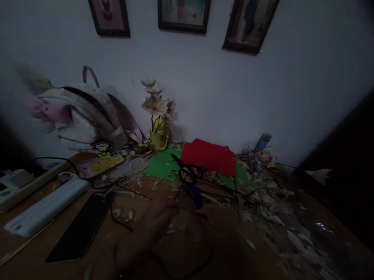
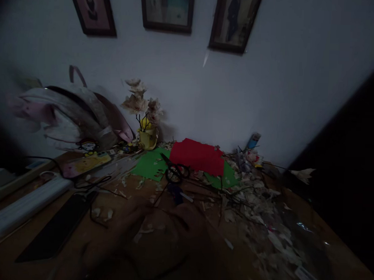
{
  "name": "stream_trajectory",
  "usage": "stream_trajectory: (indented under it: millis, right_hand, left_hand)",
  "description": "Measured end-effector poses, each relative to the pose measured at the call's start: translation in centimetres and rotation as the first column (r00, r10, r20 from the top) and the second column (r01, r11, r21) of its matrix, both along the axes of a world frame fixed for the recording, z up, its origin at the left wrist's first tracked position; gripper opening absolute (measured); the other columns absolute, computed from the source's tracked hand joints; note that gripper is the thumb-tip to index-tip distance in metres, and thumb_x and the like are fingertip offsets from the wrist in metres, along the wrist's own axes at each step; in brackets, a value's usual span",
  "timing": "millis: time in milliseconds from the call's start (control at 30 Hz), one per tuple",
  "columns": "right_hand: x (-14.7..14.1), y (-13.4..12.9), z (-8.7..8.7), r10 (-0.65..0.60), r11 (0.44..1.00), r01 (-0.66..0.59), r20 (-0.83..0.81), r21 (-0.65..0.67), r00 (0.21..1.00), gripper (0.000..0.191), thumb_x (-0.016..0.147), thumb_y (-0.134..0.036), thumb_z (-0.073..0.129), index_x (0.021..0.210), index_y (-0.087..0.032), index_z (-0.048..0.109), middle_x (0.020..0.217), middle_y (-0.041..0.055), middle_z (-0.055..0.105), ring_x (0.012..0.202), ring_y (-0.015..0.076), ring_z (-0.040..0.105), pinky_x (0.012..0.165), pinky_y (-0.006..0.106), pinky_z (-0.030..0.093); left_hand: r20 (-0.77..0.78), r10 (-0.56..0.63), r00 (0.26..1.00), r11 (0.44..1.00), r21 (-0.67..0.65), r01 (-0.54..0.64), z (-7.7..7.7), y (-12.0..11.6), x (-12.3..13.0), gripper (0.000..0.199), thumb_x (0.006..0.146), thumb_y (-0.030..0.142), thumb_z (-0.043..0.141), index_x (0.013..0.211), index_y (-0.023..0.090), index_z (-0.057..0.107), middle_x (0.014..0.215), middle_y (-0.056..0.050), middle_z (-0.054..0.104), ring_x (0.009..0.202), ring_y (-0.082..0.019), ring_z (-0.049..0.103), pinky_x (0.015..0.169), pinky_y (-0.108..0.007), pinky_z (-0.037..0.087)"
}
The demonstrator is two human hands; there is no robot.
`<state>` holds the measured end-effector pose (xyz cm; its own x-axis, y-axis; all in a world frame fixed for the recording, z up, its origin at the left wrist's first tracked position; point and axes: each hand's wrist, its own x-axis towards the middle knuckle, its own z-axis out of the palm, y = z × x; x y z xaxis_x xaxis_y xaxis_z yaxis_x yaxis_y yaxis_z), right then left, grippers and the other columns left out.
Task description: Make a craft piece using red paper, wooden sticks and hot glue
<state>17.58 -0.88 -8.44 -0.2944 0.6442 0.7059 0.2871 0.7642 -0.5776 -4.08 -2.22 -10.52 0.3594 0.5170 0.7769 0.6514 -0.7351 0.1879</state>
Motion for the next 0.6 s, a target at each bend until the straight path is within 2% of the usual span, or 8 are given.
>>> stream_trajectory:
  millis: [233, 400, 533, 600]
  right_hand:
    - [0.15, 0.03, -0.31, -0.014, 1.0, 0.016, 0.051, -0.026, 0.999, 0.018, 0.085, -0.024, 0.05, 0.091, -0.023, 0.068, 0.082, 0.0046, 0.064, 0.077, 0.0147, 0.061, 0.067, 0.024, 0.05]
    - [-0.03, -0.17, 0.34, -0.006, 0.999, 0.005, -0.012, -0.036, 1.0, 0.018, 0.082, -0.017, 0.053, 0.092, -0.023, 0.066, 0.082, 0.0037, 0.066, 0.077, 0.0146, 0.062, 0.067, 0.024, 0.05]
    - [0.02, -0.39, 0.63, -0.096, 0.994, 0.09, -0.081, -0.068, 0.992, 0.025, 0.08, -0.012, 0.051, 0.097, -0.024, 0.064, 0.084, 0.0026, 0.069, 0.077, 0.0152, 0.063, 0.068, 0.025, 0.05]
    - [0.11, -0.36, 0.47, -0.093, 0.992, 0.083, -0.1, -0.099, 0.991, 0.025, 0.078, -0.013, 0.054, 0.098, -0.024, 0.064, 0.086, 0.0024, 0.068, 0.078, 0.0149, 0.063, 0.069, 0.024, 0.049]
  left_hand:
    - [0.0, -0.014, 1.0, 0.999, -0.038, 0.014, -0.24, -0.01, -0.07, 0.021, 0.087, 0.012, 0.044, 0.1, 0.019, 0.059, 0.094, -0.007, 0.063, 0.089, -0.016, 0.057, 0.074, -0.026, 0.047]
    - [-0.012, 0.014, 1.0, 1.0, -0.026, -0.014, 0.09, -0.25, -0.08, 0.022, 0.087, 0.012, 0.045, 0.102, 0.02, 0.059, 0.095, -0.007, 0.063, 0.091, -0.017, 0.057, 0.075, -0.026, 0.047]
    - [-0.024, 0.012, 1.0, 1.0, -0.016, -0.012, 0.18, -0.23, -0.2, 0.022, 0.087, 0.012, 0.045, 0.101, 0.02, 0.059, 0.095, -0.006, 0.064, 0.089, -0.016, 0.058, 0.075, -0.026, 0.047]
    - [-0.016, 0.014, 1.0, 1.0, 0.001, -0.014, 0.13, -0.19, -0.24, 0.022, 0.087, 0.011, 0.045, 0.1, 0.02, 0.059, 0.094, -0.007, 0.064, 0.09, -0.016, 0.058, 0.075, -0.026, 0.046]
